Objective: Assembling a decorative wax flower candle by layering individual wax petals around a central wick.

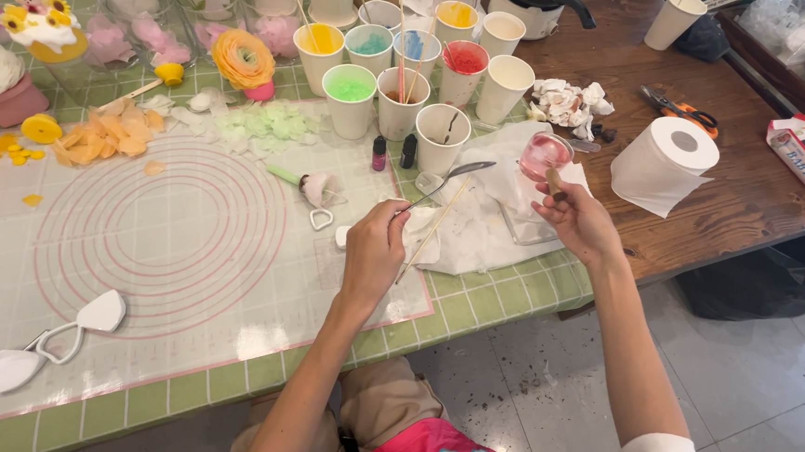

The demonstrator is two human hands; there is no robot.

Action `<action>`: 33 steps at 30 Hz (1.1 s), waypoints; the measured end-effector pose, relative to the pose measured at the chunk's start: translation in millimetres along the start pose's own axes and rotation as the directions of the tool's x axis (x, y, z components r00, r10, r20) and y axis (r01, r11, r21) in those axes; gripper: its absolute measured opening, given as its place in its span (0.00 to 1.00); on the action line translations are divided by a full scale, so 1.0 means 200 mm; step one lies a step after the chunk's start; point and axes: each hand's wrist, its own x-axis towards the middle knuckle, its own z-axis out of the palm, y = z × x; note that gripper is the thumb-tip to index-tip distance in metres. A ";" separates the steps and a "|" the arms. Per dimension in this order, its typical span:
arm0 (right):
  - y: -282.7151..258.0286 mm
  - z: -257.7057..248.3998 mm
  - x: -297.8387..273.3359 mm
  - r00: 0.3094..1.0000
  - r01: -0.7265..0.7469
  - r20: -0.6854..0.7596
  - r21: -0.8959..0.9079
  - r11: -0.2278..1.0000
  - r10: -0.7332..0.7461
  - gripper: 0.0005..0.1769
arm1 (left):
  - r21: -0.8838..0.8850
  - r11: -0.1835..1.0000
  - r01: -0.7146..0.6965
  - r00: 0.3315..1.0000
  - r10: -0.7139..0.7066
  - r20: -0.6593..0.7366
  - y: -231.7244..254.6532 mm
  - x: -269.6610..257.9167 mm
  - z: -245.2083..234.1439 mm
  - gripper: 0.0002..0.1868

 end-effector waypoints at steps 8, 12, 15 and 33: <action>-0.03 -0.09 -0.15 0.990 -0.110 -0.096 -0.088 0.990 0.101 0.22 | -0.010 1.000 0.027 0.999 -0.026 0.047 -0.02 -0.01 0.08 0.07; -0.03 -0.10 -0.17 0.986 -0.141 -0.111 -0.164 0.976 0.123 0.23 | -0.013 0.998 0.055 0.997 -0.054 0.054 -0.02 -0.01 0.09 0.07; -0.04 -0.10 -0.19 0.984 -0.168 -0.093 -0.195 0.966 0.153 0.23 | -0.011 0.997 0.070 0.996 -0.070 0.054 -0.02 -0.01 0.09 0.07; 0.05 0.66 -0.12 0.762 0.467 0.319 -0.874 0.136 -0.564 0.40 | -0.024 0.996 0.089 0.996 -0.089 0.019 0.03 -0.04 0.01 0.07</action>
